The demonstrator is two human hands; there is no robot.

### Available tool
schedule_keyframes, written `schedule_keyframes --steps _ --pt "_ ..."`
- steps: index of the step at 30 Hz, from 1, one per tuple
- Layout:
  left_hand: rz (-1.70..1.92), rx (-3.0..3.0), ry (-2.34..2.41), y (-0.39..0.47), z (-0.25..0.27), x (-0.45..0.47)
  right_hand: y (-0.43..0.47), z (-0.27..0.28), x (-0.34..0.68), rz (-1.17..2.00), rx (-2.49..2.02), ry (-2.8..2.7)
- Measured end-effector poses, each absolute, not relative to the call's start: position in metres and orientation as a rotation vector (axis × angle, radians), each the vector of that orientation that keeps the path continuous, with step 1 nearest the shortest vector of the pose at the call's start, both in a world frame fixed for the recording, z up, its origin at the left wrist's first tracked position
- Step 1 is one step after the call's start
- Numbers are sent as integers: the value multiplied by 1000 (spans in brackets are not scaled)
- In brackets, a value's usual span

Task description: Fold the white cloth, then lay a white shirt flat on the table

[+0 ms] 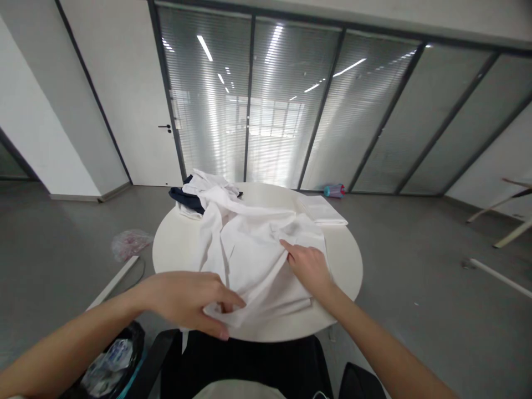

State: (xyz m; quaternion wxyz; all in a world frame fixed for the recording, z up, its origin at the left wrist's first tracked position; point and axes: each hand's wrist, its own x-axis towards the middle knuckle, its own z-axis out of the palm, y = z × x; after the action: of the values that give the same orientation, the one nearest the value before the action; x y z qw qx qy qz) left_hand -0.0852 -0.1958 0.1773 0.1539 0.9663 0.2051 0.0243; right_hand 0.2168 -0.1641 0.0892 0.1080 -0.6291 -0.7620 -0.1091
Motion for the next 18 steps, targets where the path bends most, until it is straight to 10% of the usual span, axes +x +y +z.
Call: schedule_keyframes --steps 18 --pt "521 2786 1504 33 141 25 -236 85 205 856 -1396 -1887"
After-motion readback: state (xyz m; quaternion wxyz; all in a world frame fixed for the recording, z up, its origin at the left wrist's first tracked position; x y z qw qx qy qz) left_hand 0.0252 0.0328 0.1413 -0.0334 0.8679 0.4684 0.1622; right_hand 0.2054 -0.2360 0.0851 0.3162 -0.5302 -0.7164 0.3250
